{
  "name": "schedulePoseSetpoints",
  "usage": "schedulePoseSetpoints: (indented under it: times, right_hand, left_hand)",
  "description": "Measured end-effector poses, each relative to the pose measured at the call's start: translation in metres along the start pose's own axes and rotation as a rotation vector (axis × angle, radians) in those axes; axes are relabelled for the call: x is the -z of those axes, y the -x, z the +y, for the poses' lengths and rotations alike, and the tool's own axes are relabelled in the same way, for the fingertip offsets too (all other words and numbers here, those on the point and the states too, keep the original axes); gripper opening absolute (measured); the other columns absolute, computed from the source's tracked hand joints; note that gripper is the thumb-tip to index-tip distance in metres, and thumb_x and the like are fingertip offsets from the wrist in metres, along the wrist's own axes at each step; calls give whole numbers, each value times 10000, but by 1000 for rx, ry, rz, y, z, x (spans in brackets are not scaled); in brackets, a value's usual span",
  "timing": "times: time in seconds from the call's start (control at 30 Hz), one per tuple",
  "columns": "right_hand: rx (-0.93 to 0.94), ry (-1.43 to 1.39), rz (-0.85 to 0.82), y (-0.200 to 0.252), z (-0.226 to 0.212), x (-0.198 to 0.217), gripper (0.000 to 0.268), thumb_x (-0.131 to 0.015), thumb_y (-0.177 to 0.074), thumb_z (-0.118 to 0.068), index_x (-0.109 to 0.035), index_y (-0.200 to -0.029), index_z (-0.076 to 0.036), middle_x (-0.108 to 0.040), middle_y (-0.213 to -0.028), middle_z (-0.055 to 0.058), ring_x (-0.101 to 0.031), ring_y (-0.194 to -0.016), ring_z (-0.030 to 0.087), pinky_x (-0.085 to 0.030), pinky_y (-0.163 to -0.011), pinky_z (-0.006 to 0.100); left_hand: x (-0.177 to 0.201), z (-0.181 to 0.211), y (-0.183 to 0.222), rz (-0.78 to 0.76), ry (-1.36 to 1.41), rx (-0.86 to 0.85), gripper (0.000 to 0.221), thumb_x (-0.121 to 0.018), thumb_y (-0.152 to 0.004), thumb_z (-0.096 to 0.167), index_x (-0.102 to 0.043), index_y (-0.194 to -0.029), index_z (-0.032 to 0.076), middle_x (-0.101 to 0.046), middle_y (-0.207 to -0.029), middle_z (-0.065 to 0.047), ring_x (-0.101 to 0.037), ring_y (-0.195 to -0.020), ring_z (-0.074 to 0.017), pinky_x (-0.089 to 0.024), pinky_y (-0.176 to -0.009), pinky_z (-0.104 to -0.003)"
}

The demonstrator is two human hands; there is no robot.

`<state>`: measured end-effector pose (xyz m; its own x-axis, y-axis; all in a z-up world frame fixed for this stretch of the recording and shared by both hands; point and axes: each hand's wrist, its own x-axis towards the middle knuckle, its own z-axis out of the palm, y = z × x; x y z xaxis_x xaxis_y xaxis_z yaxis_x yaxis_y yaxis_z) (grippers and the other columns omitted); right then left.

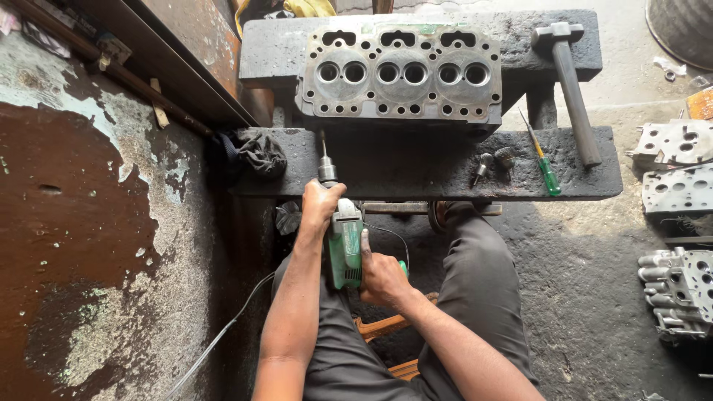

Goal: The person uses a power drill to work on an engine cylinder head while sitting on the floor, holding the drill by hand and positioning it over the valve ports.

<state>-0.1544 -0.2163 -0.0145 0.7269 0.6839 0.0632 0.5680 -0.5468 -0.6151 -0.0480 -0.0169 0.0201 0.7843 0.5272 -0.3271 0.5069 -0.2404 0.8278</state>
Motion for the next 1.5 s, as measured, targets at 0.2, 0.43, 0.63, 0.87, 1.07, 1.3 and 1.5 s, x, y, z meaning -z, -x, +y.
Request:
schedulePoseSetpoints:
  times: [0.2,0.43,0.63,0.87,1.07,1.3,1.5]
  right_hand:
    - [7,-39,40,-23,4,-2,1306,-747,-546,-48,104,-1514,155,-659,-775,233,-656,-687,438,-549,-611,504]
    - [-105,-9,0,-64,10,0,1279,-754,-572,-75,62,-1535,131,-664,-800,226,-669,-720,434,-562,-642,495]
    - [-79,-31,38,-61,-11,8,1279,-744,-547,-66,54,-1520,158,-672,-842,241,-674,-739,442,-557,-645,507]
    - [-226,-81,-124,-29,-62,31,1238,-735,-584,-69,48,-1518,153,-676,-870,248,-680,-768,440,-566,-676,508]
    - [-250,47,-103,-29,-68,46,1188,-755,-601,-68,-44,-1529,148,-680,-884,238,-688,-769,417,-579,-682,491]
    - [-192,183,-143,-39,-36,47,1142,-807,-608,-131,-147,-1512,93,-690,-877,191,-697,-795,377,-583,-672,475]
    - [-140,216,-268,21,-28,82,1254,-817,-599,-97,-70,-1585,101,-679,-897,180,-679,-832,381,-561,-743,461]
  left_hand:
    - [-4,5,-29,-51,115,-45,270,-755,-688,169,-703,-823,-59,-716,-734,-112,-663,-642,-167,-542,-589,-353]
    - [-9,10,-83,-46,-28,-79,252,-784,-702,187,-693,-726,-47,-692,-671,-107,-664,-622,-149,-528,-585,-341]
    - [-5,-3,-90,-152,50,-108,237,-763,-716,180,-695,-758,-44,-680,-688,-81,-629,-595,-149,-515,-554,-364]
    - [13,-6,-51,-249,-79,60,260,-760,-735,191,-649,-839,-20,-686,-745,-105,-677,-653,-192,-548,-583,-378]
    - [9,-3,-54,-332,35,-3,303,-773,-741,206,-652,-870,-40,-674,-754,-96,-639,-656,-188,-534,-578,-382]
    - [-11,-10,-84,-376,201,67,254,-747,-786,200,-713,-835,-48,-696,-713,-104,-651,-570,-189,-514,-525,-351]
    - [-27,-42,-49,-550,813,450,199,-747,-819,198,-643,-845,31,-644,-689,-94,-657,-577,-228,-595,-573,-384]
